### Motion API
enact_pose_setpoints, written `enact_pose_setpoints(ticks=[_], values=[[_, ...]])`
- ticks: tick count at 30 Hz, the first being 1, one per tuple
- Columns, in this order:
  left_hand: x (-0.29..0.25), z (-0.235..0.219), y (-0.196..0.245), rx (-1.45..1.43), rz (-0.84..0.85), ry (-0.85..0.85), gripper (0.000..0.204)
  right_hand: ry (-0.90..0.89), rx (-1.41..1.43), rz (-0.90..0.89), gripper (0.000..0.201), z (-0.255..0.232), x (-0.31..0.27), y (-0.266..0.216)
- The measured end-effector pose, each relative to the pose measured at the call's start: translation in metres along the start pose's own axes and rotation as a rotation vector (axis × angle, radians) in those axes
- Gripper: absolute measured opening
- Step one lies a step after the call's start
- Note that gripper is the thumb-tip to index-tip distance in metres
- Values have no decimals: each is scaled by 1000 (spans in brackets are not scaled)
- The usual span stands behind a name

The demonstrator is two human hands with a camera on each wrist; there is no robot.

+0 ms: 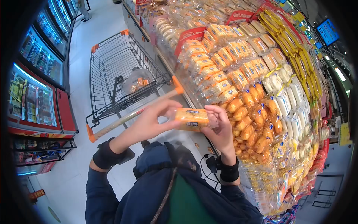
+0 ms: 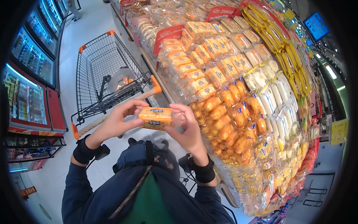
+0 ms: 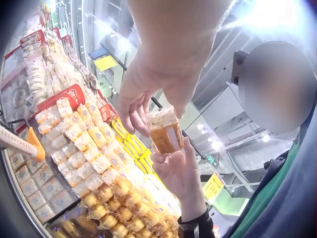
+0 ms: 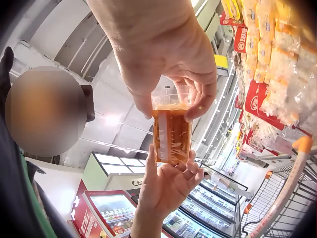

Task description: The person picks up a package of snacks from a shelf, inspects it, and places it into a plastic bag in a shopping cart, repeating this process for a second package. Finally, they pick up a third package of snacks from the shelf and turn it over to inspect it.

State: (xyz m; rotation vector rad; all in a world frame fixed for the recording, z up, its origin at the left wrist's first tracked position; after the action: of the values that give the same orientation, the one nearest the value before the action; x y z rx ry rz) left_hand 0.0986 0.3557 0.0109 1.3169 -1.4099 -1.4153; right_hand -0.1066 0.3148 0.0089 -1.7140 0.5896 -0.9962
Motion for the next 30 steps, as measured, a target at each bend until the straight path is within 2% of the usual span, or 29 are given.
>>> enact_pose_setpoints(ticks=[2,5,8,11,15,18,21,25,30], values=[[7,17,-4,-26,-45,-31,47,19,71,-13,62,-12,-11,-2],[14,42,2,-16,116,2,50,5,35,-93,63,-29,-24,-11],[12,59,19,222,249,77,54,-39,-83,-273,63,-45,-33,-18],[13,73,24,265,308,97,58,-57,-98,-376,63,-57,-45,-20],[15,91,33,326,251,65,60,-66,-94,-423,65,-73,-54,-24],[9,97,42,379,474,264,51,184,206,-163,71,-77,-59,-17],[0,103,37,711,950,432,46,72,184,-163,79,-81,-70,-7],[-13,115,33,899,1127,468,40,-19,134,-152,79,-78,-78,-14],[-20,123,30,917,1134,506,39,-34,174,-127,78,-80,-84,-11]])
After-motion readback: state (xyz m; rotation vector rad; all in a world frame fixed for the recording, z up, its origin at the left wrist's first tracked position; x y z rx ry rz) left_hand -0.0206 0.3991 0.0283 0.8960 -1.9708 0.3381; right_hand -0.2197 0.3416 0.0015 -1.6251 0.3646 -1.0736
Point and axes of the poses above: each hand's wrist, its own x-axis towards the middle knuckle, its own z-axis out of the palm, y = z × x, the point moved 5 cm from there along x, towards the middle knuckle, and after that the axes turned 13 degrees about -z, right-handed, at the moved point
